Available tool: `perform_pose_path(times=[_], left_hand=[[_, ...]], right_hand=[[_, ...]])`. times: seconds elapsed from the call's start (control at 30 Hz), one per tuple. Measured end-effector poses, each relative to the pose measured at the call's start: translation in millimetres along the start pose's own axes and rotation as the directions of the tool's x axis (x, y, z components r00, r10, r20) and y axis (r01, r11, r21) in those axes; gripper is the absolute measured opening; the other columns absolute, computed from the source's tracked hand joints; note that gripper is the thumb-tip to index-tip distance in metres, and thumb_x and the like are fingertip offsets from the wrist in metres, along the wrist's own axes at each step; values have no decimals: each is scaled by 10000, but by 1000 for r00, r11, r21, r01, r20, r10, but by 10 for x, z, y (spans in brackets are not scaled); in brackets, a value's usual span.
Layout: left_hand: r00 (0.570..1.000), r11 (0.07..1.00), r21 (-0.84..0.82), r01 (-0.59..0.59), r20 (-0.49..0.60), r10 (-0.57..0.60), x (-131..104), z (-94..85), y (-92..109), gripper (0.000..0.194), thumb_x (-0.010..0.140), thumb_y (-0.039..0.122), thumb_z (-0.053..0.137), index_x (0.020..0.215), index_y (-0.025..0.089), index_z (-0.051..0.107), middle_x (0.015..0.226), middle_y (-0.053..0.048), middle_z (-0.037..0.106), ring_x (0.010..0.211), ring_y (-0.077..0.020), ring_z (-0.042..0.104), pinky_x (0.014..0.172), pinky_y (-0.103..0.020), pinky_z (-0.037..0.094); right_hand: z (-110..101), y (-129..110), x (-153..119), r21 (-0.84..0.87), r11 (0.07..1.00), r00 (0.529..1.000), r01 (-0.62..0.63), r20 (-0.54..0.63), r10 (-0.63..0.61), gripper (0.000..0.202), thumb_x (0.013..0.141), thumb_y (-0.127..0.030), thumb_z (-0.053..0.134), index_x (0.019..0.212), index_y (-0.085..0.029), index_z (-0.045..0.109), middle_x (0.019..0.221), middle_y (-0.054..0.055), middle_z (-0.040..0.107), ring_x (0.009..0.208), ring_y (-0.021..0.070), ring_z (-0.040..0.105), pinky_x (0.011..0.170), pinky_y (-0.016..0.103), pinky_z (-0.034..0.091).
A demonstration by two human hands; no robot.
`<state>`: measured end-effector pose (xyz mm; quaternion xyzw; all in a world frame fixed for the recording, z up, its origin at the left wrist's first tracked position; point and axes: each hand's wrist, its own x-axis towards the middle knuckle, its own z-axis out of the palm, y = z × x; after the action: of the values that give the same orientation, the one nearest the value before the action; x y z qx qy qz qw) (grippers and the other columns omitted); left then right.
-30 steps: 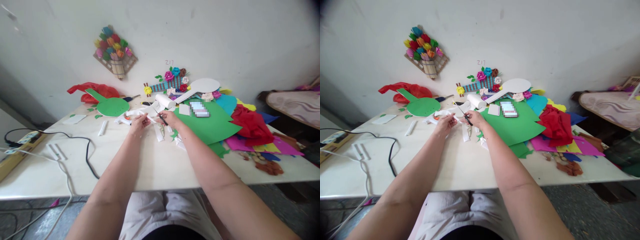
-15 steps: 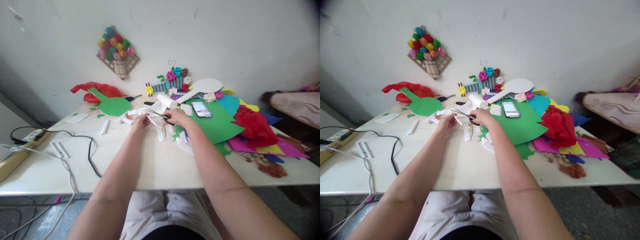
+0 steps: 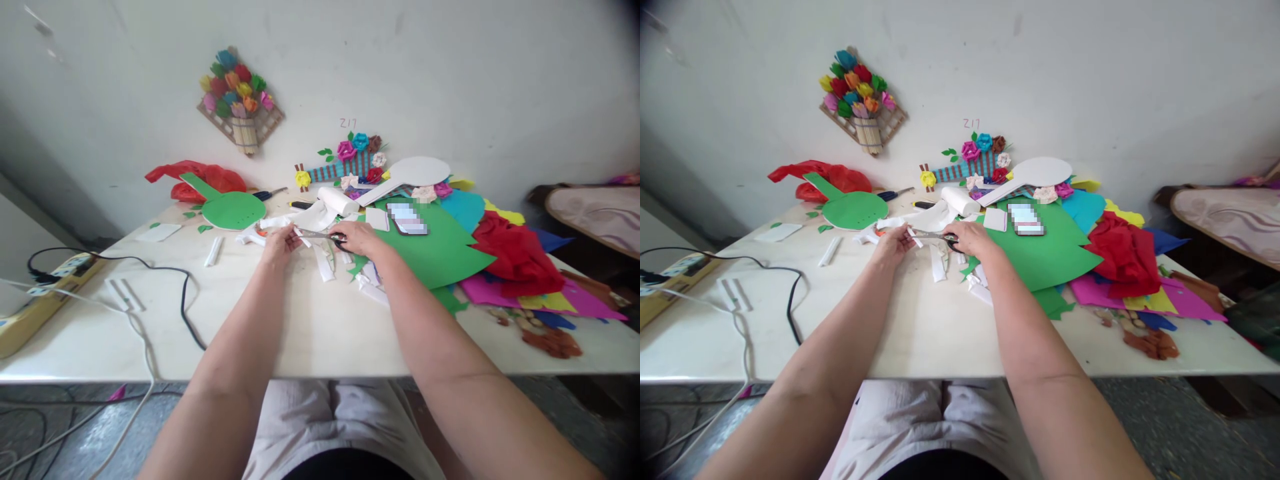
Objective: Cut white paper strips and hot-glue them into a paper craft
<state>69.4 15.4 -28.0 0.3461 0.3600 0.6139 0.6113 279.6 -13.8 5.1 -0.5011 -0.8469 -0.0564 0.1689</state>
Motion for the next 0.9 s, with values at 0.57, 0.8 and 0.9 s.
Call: perform_pose_path(times=[0.57,0.8,0.9], left_hand=[[990,992,-2,129,-66,-129,-38,39,97,123,799,127,526,689,98,573,610,-44,626,497,-96,593,407,-166,464],[981,990,-4,144,-134,-143,4,45,87,125,769,119,569,645,108,578,535,4,552,395,-50,485,376,-153,431],[976,989,-6,150,-158,-149,1,51,95,129,761,114,575,632,115,573,527,6,541,393,-52,481,393,-159,439]], right_hand=[[112,22,49,-184,978,992,103,-53,-115,343,738,-262,585,1074,-304,634,948,21,642,869,195,561,664,275,342],[118,24,56,-179,977,990,119,-54,-131,341,736,-252,583,1069,-301,640,938,22,652,879,189,562,654,267,341],[115,-3,49,-150,982,990,114,-67,-125,330,726,-254,587,1047,-296,650,925,15,663,867,185,573,651,261,352]])
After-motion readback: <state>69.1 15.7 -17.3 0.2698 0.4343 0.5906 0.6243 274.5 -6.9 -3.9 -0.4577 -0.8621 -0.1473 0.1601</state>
